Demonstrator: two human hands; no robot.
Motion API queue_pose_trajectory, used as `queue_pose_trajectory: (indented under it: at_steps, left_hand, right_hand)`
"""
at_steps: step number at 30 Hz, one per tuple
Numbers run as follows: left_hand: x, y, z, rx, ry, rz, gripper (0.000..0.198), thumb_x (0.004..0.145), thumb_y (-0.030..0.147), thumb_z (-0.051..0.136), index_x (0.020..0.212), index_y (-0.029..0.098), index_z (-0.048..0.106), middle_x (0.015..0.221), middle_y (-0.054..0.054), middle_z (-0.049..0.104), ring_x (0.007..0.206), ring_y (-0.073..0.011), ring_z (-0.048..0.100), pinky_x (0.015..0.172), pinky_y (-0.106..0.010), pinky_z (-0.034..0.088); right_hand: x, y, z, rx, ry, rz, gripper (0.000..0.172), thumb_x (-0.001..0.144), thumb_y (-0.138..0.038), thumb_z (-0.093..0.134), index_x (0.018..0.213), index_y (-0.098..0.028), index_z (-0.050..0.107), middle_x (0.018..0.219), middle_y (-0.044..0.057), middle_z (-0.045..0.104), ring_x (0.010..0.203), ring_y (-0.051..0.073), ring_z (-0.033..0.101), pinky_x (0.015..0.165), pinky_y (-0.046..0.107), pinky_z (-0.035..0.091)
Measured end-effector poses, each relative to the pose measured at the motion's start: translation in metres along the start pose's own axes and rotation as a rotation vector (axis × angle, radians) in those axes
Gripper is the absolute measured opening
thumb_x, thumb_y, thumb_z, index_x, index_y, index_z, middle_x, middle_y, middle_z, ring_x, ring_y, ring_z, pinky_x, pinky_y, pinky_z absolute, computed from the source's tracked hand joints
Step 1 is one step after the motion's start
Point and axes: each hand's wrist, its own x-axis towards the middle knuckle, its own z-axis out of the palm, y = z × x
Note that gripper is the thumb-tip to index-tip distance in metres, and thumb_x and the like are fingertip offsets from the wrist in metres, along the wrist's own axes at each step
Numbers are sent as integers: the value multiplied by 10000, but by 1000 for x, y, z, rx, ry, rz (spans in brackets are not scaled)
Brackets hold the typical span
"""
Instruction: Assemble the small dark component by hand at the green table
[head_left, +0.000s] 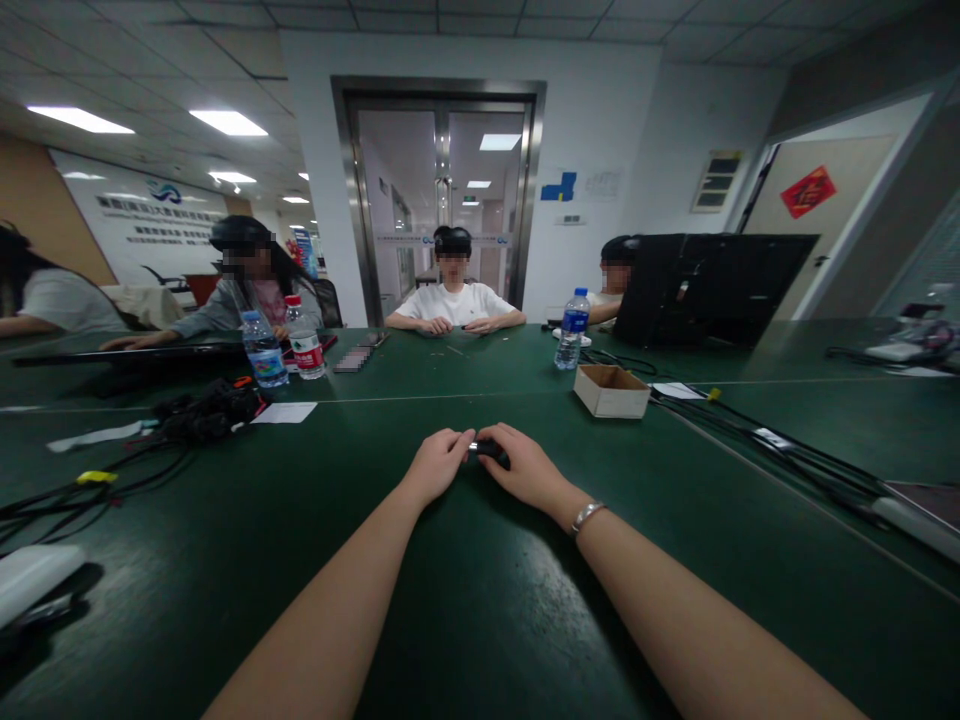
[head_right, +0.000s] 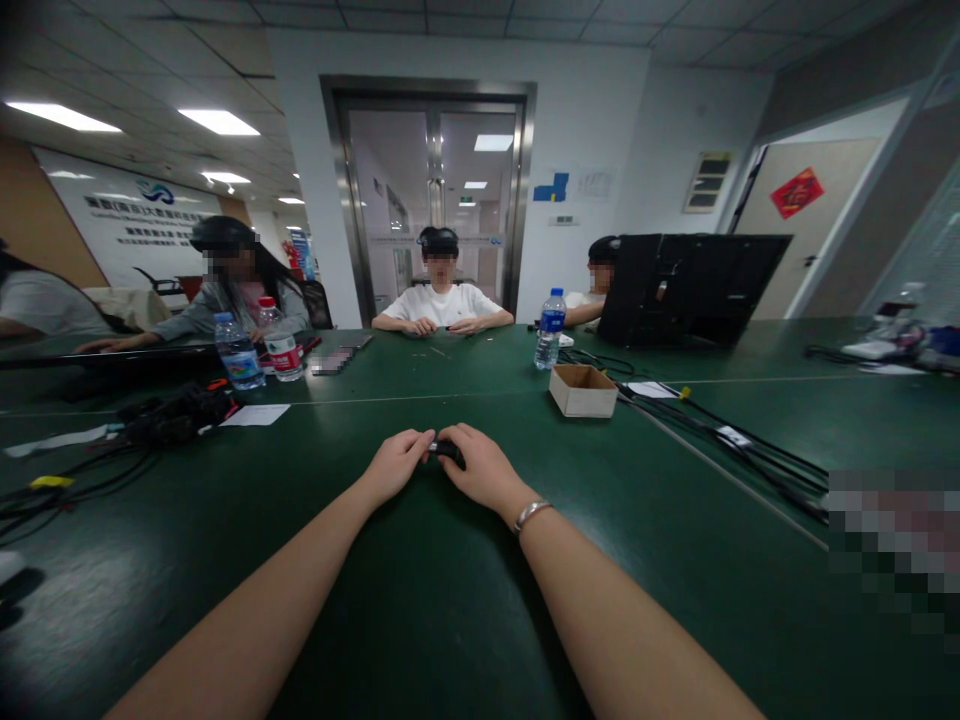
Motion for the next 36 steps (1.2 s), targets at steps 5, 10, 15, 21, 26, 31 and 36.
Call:
queue_pose_trajectory:
  at_steps: [5, 10, 15, 21, 26, 31, 36]
  left_hand:
    - [-1, 2, 2, 31, -16, 23, 536, 887, 565, 291, 614, 184, 550, 704, -24, 554, 725, -174, 530, 684, -287, 367]
    - [-1, -1, 5, 57, -35, 14, 562, 895, 581, 243, 628, 185, 539, 716, -27, 556, 704, -171, 526, 669, -289, 369]
    - [-2, -3, 7, 59, -46, 29, 537, 901, 558, 256, 713, 179, 587, 788, -55, 586, 779, -191, 551, 710, -304, 398]
    - [-12, 7, 7, 63, -34, 61, 449, 917, 498, 267, 949, 225, 621, 1002, -58, 565, 949, -189, 544, 855, -309, 411]
    - [-29, 10, -5, 242, -38, 4, 440, 903, 517, 286, 1085, 247, 582, 1132, -76, 531, 1073, -228, 495, 958, -379, 373]
    - [-72, -6, -53, 463, -142, -60, 487, 854, 540, 363, 1243, 295, 523, 1297, -92, 483, 1204, -306, 414, 1004, -495, 325]
    - [-136, -36, -122, 740, 11, -238, 556, 831, 515, 317, 1260, 225, 520, 1290, -115, 508, 1214, -327, 406, 991, -515, 328]
  right_hand:
    - [0, 0, 5, -12, -40, -62, 320, 807, -123, 523, 1120, -188, 533, 1075, 76, 603, 995, 187, 543, 900, 348, 434]
    - [-1, -3, 8, -95, -80, -55, 287, 827, -126, 476, 1108, -165, 520, 1062, 96, 593, 972, 196, 528, 880, 343, 427]
    - [-4, -10, 8, -189, -113, -19, 231, 849, -274, 539, 1053, -174, 500, 972, 87, 609, 864, 200, 538, 771, 317, 427]
    - [-9, -10, 0, -311, -92, 77, 152, 862, -345, 564, 951, -227, 531, 819, 39, 630, 740, 172, 567, 645, 260, 383]
    - [-19, 6, -21, -357, -50, 187, 214, 920, -319, 447, 786, -200, 566, 816, 71, 637, 782, 183, 583, 699, 280, 410]
    - [-56, 42, -68, -399, -54, 380, 246, 935, -287, 357, 802, -182, 536, 860, 112, 639, 811, 217, 595, 727, 313, 418]
    - [-115, 87, -135, -369, 73, 728, 242, 845, -375, 524, 993, -193, 462, 911, 131, 647, 766, 231, 623, 663, 307, 427]
